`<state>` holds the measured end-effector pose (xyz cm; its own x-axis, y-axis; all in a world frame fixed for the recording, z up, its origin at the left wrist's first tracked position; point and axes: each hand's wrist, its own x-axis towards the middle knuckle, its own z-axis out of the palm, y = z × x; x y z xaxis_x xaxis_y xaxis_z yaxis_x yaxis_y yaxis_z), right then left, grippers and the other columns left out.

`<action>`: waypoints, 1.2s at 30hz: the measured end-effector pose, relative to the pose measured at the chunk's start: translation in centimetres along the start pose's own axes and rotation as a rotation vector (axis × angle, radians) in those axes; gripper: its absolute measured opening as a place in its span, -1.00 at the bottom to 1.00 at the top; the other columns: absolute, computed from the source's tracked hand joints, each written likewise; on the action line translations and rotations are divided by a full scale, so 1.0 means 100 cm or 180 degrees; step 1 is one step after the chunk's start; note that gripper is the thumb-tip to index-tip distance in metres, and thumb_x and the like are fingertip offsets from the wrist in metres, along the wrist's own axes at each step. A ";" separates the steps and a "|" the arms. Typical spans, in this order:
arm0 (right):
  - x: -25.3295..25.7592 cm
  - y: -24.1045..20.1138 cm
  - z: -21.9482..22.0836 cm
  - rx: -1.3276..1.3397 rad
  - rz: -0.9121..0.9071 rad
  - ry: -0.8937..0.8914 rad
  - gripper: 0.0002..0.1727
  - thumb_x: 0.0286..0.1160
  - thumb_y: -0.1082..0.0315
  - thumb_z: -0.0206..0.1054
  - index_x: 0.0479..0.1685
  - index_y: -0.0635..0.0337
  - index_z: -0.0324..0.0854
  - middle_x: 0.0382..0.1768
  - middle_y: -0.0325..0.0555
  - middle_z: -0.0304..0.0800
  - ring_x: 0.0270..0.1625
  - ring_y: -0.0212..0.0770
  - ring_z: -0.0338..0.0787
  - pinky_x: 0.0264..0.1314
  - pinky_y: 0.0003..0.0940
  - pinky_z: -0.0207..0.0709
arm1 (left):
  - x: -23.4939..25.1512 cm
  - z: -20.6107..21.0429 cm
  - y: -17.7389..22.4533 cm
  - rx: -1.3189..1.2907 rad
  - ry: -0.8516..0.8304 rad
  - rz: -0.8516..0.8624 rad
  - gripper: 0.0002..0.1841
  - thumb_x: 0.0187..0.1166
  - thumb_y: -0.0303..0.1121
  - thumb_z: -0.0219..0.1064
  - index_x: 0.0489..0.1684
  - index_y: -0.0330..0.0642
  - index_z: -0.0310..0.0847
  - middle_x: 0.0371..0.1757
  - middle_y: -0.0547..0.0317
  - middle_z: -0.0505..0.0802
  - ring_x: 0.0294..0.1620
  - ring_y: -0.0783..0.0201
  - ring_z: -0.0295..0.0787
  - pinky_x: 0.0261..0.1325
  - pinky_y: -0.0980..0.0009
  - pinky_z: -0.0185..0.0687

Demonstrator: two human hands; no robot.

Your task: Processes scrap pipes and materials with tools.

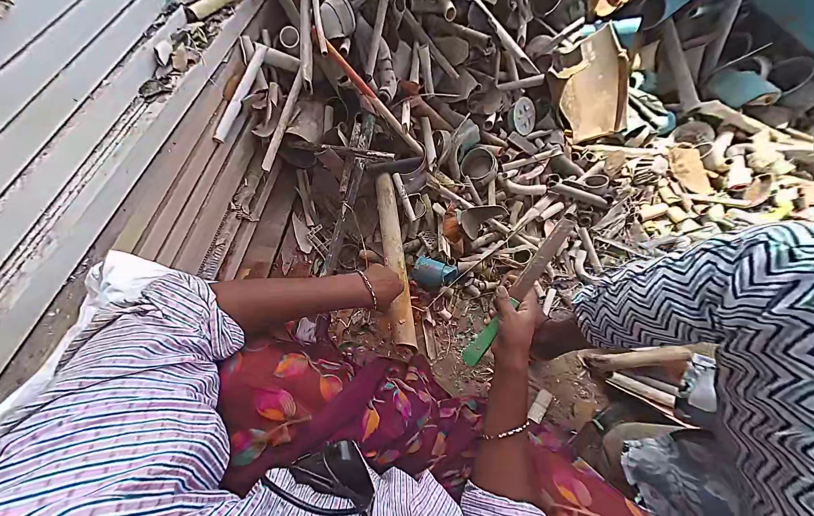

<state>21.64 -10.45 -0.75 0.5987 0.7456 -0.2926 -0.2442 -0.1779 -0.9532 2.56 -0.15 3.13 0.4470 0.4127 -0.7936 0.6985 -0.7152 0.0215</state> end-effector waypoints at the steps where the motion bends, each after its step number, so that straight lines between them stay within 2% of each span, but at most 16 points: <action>1: 0.005 0.004 0.000 0.0007 0.0023 0.0021 -0.56 0.74 0.53 0.13 0.55 0.34 0.22 -0.39 -0.18 0.44 -0.67 -0.49 0.45 -0.65 -0.63 0.45 | 0.013 -0.003 0.001 0.0050 0.0113 0.0114 -0.67 0.64 -0.44 0.32 0.28 -0.44 0.62 0.22 -0.34 0.77 0.32 -0.32 0.69 0.25 -0.25 0.56; 3: 0.012 0.007 0.001 -0.0050 0.0081 0.0060 -0.60 0.75 0.53 0.13 0.51 0.32 0.27 -0.41 -0.19 0.43 -0.67 -0.49 0.45 -0.63 -0.62 0.45 | 0.043 -0.011 0.009 0.0106 0.0330 0.0473 -0.73 0.65 -0.53 0.25 0.22 -0.44 0.67 0.20 -0.34 0.78 0.30 -0.31 0.71 0.24 -0.24 0.57; 6: 0.020 0.013 0.003 -0.0104 0.0073 0.0057 -0.62 0.74 0.52 0.13 0.47 0.30 0.30 -0.41 -0.20 0.44 -0.66 -0.48 0.46 -0.63 -0.62 0.46 | 0.100 -0.020 0.032 0.0040 0.0355 0.0883 -0.75 0.69 -0.53 0.21 0.17 -0.50 0.67 0.23 -0.38 0.76 0.34 -0.34 0.68 0.29 -0.28 0.55; 9: 0.029 0.019 0.005 -0.0158 0.0099 0.0044 -0.61 0.75 0.51 0.13 0.50 0.29 0.30 -0.41 -0.19 0.45 -0.66 -0.48 0.45 -0.63 -0.61 0.46 | 0.156 -0.018 0.060 -0.0279 0.0290 0.0787 -0.72 0.69 -0.63 0.14 0.26 -0.56 0.61 0.31 -0.40 0.73 0.42 -0.34 0.64 0.38 -0.24 0.53; 13: 0.039 0.031 0.004 -0.0071 -0.0006 -0.0002 -0.56 0.69 0.57 0.13 0.52 0.36 0.26 -0.47 -0.21 0.45 -0.72 -0.49 0.44 -0.68 -0.64 0.45 | 0.212 -0.006 0.079 -0.0587 0.0333 0.0503 -0.68 0.75 -0.62 0.00 0.27 -0.53 0.60 0.33 -0.39 0.73 0.41 -0.33 0.66 0.36 -0.24 0.56; 16: 0.042 0.038 0.000 -0.0149 0.0012 0.0015 -0.49 0.67 0.58 0.16 0.59 0.39 0.22 -0.37 -0.16 0.49 -0.69 -0.49 0.45 -0.65 -0.63 0.46 | 0.240 0.008 0.078 -0.0591 0.0404 0.0422 -0.71 0.70 -0.64 0.07 0.23 -0.56 0.62 0.28 -0.42 0.75 0.35 -0.35 0.69 0.32 -0.23 0.59; 17: 0.043 0.039 -0.001 -0.0180 0.0050 0.0033 -0.49 0.66 0.57 0.17 0.58 0.38 0.24 -0.34 -0.15 0.50 -0.68 -0.48 0.45 -0.64 -0.62 0.45 | 0.242 0.007 0.077 -0.0558 0.0353 0.0421 -0.70 0.70 -0.65 0.05 0.26 -0.58 0.60 0.32 -0.42 0.73 0.39 -0.34 0.66 0.37 -0.22 0.55; 19: 0.043 0.039 -0.003 -0.0220 0.0115 0.0069 -0.53 0.68 0.54 0.18 0.55 0.38 0.28 -0.34 -0.14 0.51 -0.67 -0.47 0.46 -0.64 -0.61 0.46 | 0.239 0.004 0.075 -0.0540 0.0290 0.0453 -0.69 0.70 -0.64 0.09 0.28 -0.57 0.59 0.35 -0.42 0.72 0.43 -0.34 0.63 0.43 -0.22 0.50; 21: 0.045 0.036 -0.006 -0.0241 0.0144 0.0084 -0.58 0.69 0.54 0.17 0.49 0.38 0.31 -0.39 -0.17 0.50 -0.68 -0.48 0.45 -0.65 -0.61 0.46 | 0.231 -0.002 0.069 -0.0699 0.0379 0.0464 -0.69 0.64 -0.54 0.24 0.25 -0.54 0.63 0.31 -0.39 0.74 0.41 -0.32 0.65 0.40 -0.23 0.52; 23: 0.046 0.034 -0.010 -0.0235 0.0172 0.0123 -0.59 0.70 0.53 0.17 0.48 0.39 0.32 -0.42 -0.17 0.48 -0.69 -0.46 0.45 -0.65 -0.58 0.47 | 0.221 -0.013 0.052 -0.1019 0.0463 0.0474 -0.59 0.58 -0.37 0.40 0.33 -0.43 0.63 0.32 -0.37 0.75 0.43 -0.31 0.64 0.42 -0.30 0.47; 25: 0.046 0.033 -0.012 -0.0256 0.0161 0.0184 -0.56 0.70 0.51 0.19 0.52 0.38 0.32 -0.37 -0.12 0.51 -0.66 -0.44 0.47 -0.62 -0.56 0.48 | 0.213 -0.022 0.030 -0.1349 0.0549 0.0620 -0.47 0.51 -0.27 0.49 0.44 -0.31 0.56 0.31 -0.36 0.75 0.41 -0.32 0.64 0.45 -0.33 0.43; 28: 0.040 0.028 -0.012 -0.0294 0.0088 0.0156 -0.48 0.70 0.49 0.21 0.62 0.37 0.29 -0.18 0.00 0.57 -0.58 -0.40 0.48 -0.56 -0.51 0.45 | 0.189 -0.036 0.004 -0.1944 0.0655 0.0932 -0.44 0.49 -0.46 0.49 0.50 -0.34 0.49 0.32 -0.41 0.72 0.39 -0.33 0.64 0.49 -0.29 0.41; 29: 0.037 0.026 -0.011 -0.0315 0.0033 0.0146 -0.52 0.70 0.49 0.22 0.56 0.39 0.34 -0.18 0.00 0.58 -0.57 -0.40 0.49 -0.55 -0.51 0.46 | 0.174 -0.041 0.000 -0.2151 0.0686 0.0969 -0.46 0.48 -0.55 0.46 0.49 -0.40 0.48 0.32 -0.42 0.72 0.36 -0.31 0.66 0.48 -0.25 0.43; 31: 0.028 0.021 -0.008 -0.0368 -0.0045 0.0055 -0.57 0.70 0.48 0.22 0.49 0.40 0.40 -0.18 -0.01 0.60 -0.54 -0.40 0.50 -0.50 -0.50 0.46 | 0.142 -0.047 -0.005 -0.2607 0.0740 0.0976 -0.52 0.48 -0.66 0.41 0.41 -0.49 0.47 0.21 -0.38 0.74 0.18 -0.15 0.72 0.33 -0.07 0.57; 33: 0.017 0.017 -0.005 -0.0390 -0.0123 -0.0021 -0.56 0.69 0.47 0.24 0.50 0.39 0.40 -0.18 -0.01 0.61 -0.52 -0.42 0.49 -0.46 -0.50 0.45 | 0.106 -0.051 -0.007 -0.3124 0.0649 0.0840 -0.54 0.45 -0.79 0.30 0.37 -0.48 0.43 0.10 -0.26 0.73 -0.04 0.07 0.74 0.11 0.13 0.70; 36: 0.000 0.010 -0.003 -0.0442 -0.0209 -0.0103 -0.55 0.68 0.47 0.25 0.51 0.40 0.39 -0.15 0.02 0.61 -0.47 -0.39 0.52 -0.41 -0.47 0.47 | 0.067 -0.045 -0.019 -0.3592 0.0706 0.0843 -0.56 0.42 -0.84 0.22 0.30 -0.47 0.45 0.00 -0.13 0.74 -0.15 0.26 0.71 0.02 0.29 0.69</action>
<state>21.57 -10.83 -1.72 0.5845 0.7784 -0.2289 -0.0962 -0.2136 -0.9722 6.73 6.52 0.49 0.6618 0.4950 -0.5630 0.6182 0.0644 0.7834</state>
